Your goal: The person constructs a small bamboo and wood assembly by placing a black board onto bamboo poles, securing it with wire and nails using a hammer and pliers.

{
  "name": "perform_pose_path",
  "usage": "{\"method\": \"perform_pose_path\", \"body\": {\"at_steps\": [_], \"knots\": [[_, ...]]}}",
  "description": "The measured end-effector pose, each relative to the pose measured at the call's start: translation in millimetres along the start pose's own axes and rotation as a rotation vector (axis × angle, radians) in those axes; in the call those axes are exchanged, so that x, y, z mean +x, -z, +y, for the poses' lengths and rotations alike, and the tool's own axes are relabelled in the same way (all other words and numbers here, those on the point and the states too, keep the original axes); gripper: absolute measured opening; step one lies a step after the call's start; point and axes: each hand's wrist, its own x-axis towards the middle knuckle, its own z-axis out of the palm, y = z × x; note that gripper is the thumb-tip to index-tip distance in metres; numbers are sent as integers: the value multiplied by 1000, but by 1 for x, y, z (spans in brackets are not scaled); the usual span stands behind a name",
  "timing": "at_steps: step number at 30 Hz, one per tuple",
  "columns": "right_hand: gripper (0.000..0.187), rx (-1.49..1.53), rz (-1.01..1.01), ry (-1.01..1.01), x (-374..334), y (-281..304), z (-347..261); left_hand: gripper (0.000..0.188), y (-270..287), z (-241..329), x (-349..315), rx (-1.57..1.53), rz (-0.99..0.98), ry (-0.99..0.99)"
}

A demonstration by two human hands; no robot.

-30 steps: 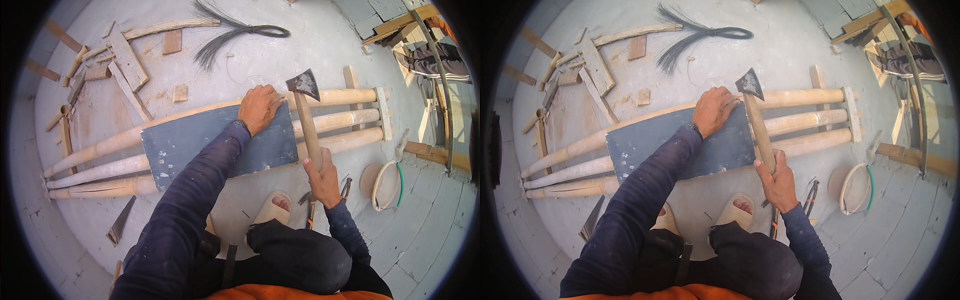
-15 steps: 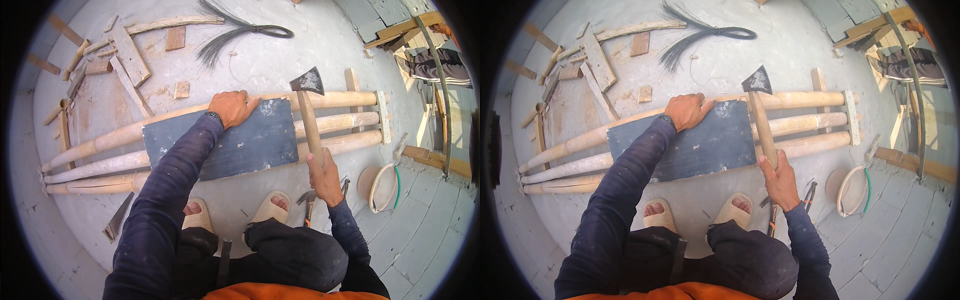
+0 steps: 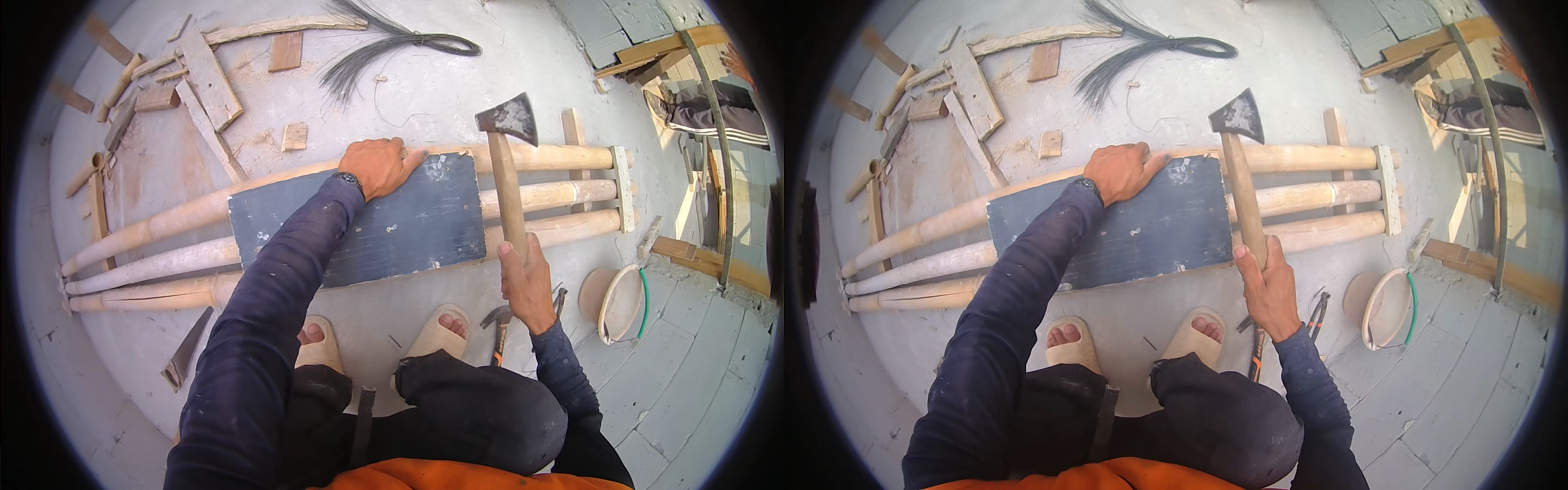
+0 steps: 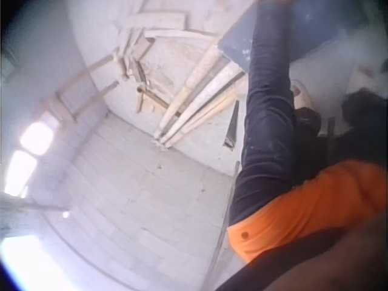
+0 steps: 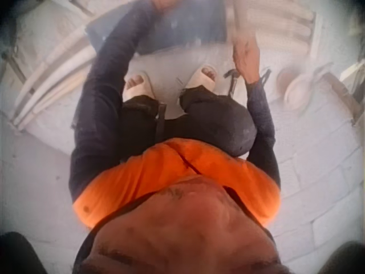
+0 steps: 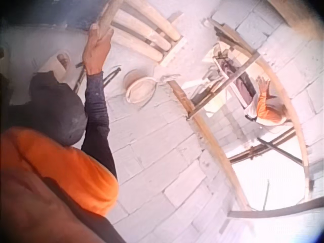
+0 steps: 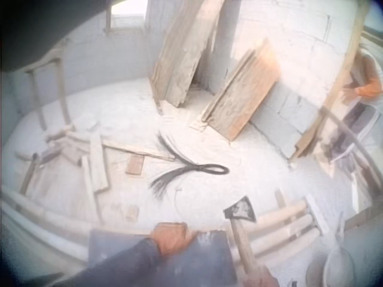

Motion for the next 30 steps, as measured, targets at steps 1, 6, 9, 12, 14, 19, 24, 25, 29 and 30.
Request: {"method": "perform_pose_path", "body": {"at_steps": [1,6,9,12,14,19,24,25,29,30], "knots": [[51,75,13,31,-5,8,-6,74,0,0,-1,-8,5,0],[62,605,461,761,-8,14,-9,74,0,0,-1,3,40,11],[60,254,273,442,1,-10,5,75,4,-2,1,11,32,2],[56,-128,-65,-133,7,-7,7,76,4,-1,1,42,8,1],[54,-40,-11,7,4,6,-1,76,3,-1,0,47,1,6],[51,529,415,671,-7,16,-17,78,-1,-1,0,35,23,-27],[54,21,90,145,7,-15,9,78,0,-4,2,29,0,-17],[53,-50,-17,46,11,-15,14,78,0,-5,2,30,-2,-8],[49,92,52,23,9,-10,23,75,-1,-4,1,-7,15,-14],[49,266,165,235,5,-10,23,77,-1,-3,1,-4,40,-17]]}}
